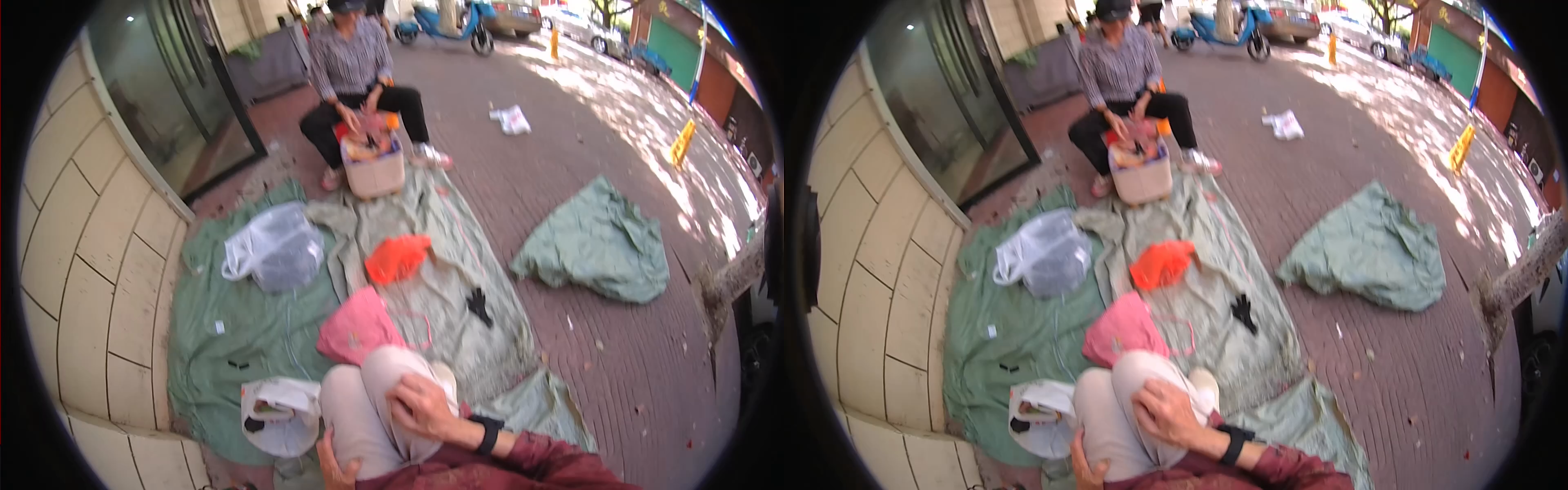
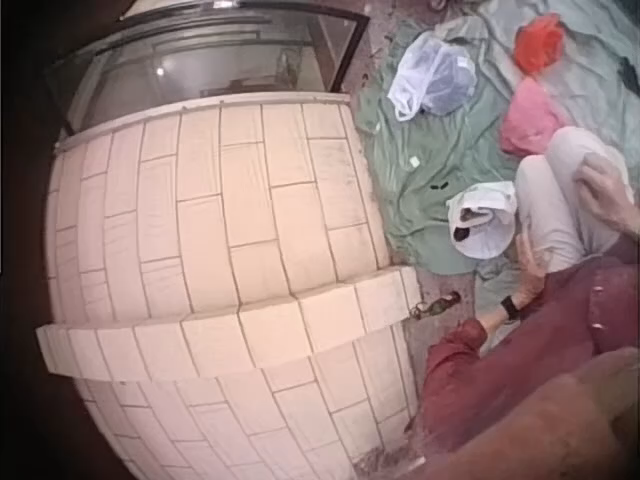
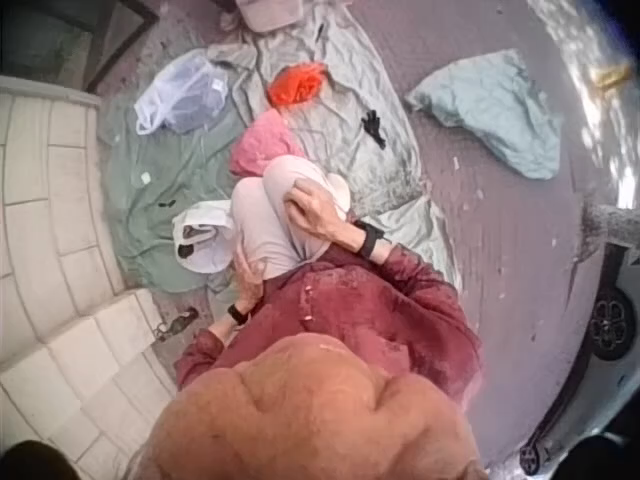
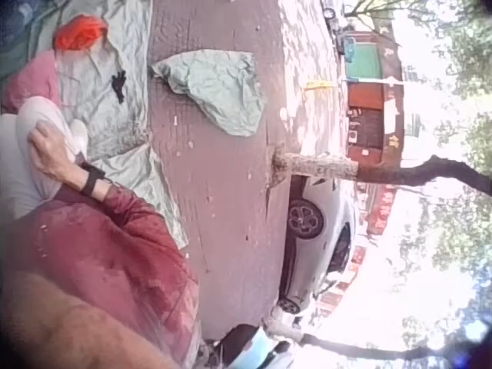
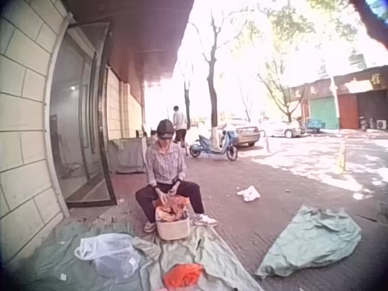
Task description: Sort and inspect small black shoe components, possibly clips or straps, on a sidewalk area.
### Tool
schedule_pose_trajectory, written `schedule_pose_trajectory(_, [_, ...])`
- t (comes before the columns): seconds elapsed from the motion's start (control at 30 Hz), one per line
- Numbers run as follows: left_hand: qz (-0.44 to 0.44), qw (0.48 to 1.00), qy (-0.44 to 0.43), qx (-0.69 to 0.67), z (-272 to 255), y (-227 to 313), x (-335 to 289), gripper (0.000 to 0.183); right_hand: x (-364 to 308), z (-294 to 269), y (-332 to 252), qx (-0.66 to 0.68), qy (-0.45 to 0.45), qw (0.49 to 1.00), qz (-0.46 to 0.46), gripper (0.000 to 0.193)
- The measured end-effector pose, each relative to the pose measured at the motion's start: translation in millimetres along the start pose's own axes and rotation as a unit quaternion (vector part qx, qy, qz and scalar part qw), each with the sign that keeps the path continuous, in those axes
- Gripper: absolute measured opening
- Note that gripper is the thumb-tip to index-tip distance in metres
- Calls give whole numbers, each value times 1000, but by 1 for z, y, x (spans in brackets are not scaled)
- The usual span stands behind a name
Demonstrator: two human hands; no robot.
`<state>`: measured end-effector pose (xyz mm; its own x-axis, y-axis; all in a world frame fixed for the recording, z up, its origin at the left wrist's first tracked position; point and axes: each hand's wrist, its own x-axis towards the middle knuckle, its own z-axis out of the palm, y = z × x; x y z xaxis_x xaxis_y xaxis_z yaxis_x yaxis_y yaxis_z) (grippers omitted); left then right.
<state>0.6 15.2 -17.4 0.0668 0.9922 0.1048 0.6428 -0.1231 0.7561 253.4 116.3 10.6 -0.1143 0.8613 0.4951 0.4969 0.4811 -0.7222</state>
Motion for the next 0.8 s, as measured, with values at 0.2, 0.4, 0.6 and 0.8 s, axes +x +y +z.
schedule_pose_trajectory(0.2, [-22,999,-39,13,-6,1,-11,78,-3,0,-3,16,-1,1000,-15,13])
schedule_pose_trajectory(0.4, [-54,998,-45,9,-2,3,-9,78,0,-5,-2,16,8,999,-28,18])
schedule_pose_trajectory(0.6, [3,1000,-31,-4,-9,19,7,79,9,-10,-15,1,-34,999,-31,18])
schedule_pose_trajectory(0.8, [0,990,-10,-140,-6,17,3,75,11,-17,-42,27,-37,998,37,14])
